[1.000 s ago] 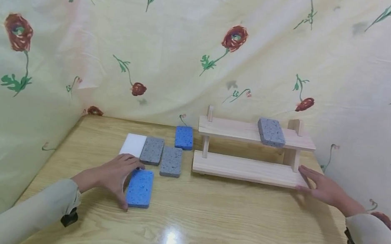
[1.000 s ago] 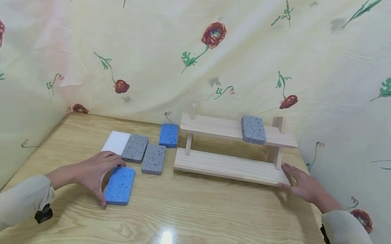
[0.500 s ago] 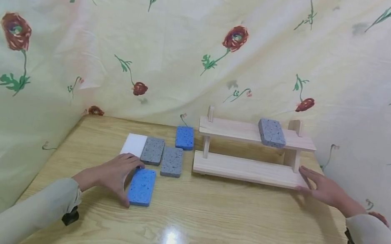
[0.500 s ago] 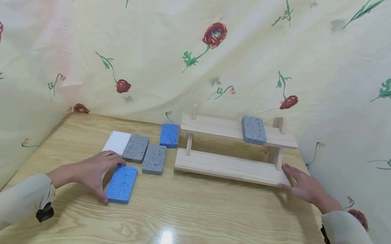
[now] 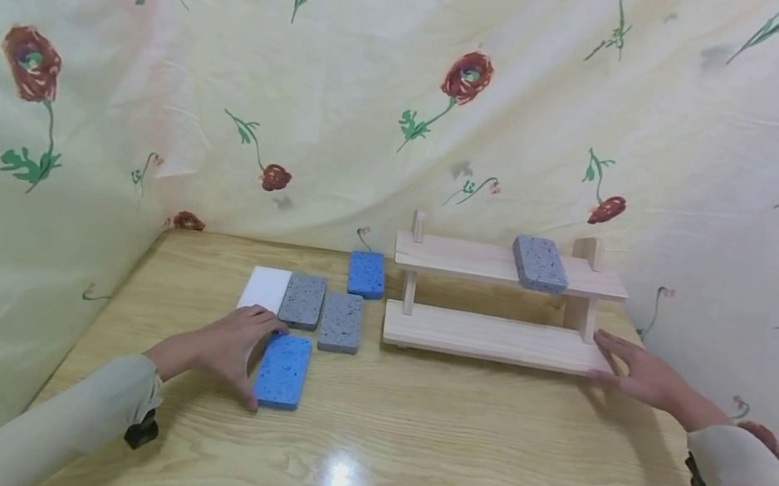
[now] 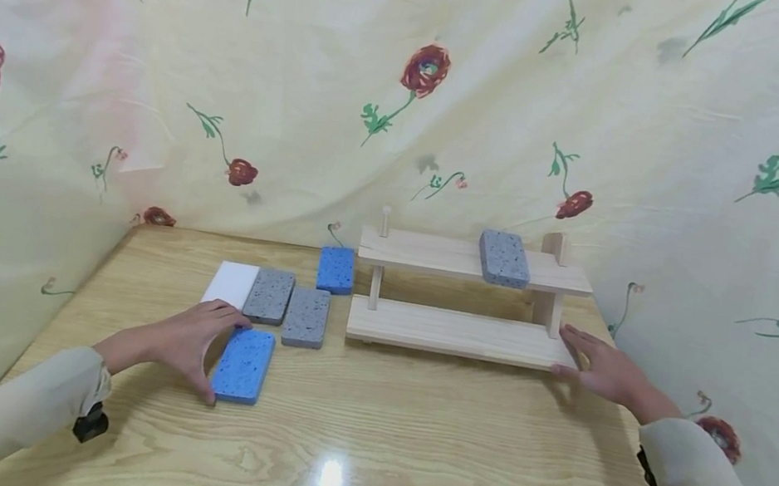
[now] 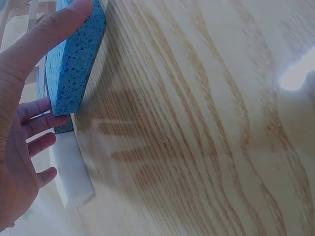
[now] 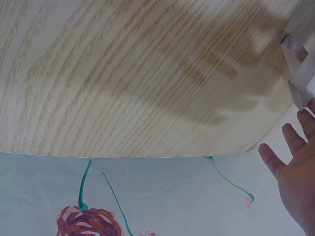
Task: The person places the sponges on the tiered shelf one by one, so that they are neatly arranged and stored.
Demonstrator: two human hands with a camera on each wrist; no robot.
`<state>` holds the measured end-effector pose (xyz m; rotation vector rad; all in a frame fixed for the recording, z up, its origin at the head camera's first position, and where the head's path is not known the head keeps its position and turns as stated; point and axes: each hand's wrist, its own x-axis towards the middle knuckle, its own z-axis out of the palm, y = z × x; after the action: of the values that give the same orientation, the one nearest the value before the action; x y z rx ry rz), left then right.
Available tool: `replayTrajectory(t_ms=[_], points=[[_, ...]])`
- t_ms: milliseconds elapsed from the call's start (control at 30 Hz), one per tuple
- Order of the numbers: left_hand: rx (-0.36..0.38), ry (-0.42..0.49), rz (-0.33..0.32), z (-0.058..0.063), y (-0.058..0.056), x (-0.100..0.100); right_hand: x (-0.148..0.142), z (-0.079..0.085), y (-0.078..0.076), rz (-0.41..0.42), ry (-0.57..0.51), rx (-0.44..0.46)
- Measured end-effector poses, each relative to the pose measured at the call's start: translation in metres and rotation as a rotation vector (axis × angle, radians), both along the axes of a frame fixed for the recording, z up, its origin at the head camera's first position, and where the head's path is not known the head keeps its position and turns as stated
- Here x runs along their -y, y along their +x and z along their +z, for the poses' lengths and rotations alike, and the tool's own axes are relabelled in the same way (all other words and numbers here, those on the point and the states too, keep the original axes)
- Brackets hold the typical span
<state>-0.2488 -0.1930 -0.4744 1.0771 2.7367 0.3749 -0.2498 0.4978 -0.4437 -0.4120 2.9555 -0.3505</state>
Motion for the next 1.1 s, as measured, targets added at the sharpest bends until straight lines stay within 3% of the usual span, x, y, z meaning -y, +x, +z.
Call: replayTrajectory(t_ms=[500,1100], points=[[0.001,-0.006,-0.010,0.006,0.001,-0.001,0.000,0.000,-0.001,0.023,-0.008,-0.029],[-0.053,0.002,-0.049,0.017,-0.001,-0.007,0.000,0.000,0.002,0.001,0.004,-0.021]])
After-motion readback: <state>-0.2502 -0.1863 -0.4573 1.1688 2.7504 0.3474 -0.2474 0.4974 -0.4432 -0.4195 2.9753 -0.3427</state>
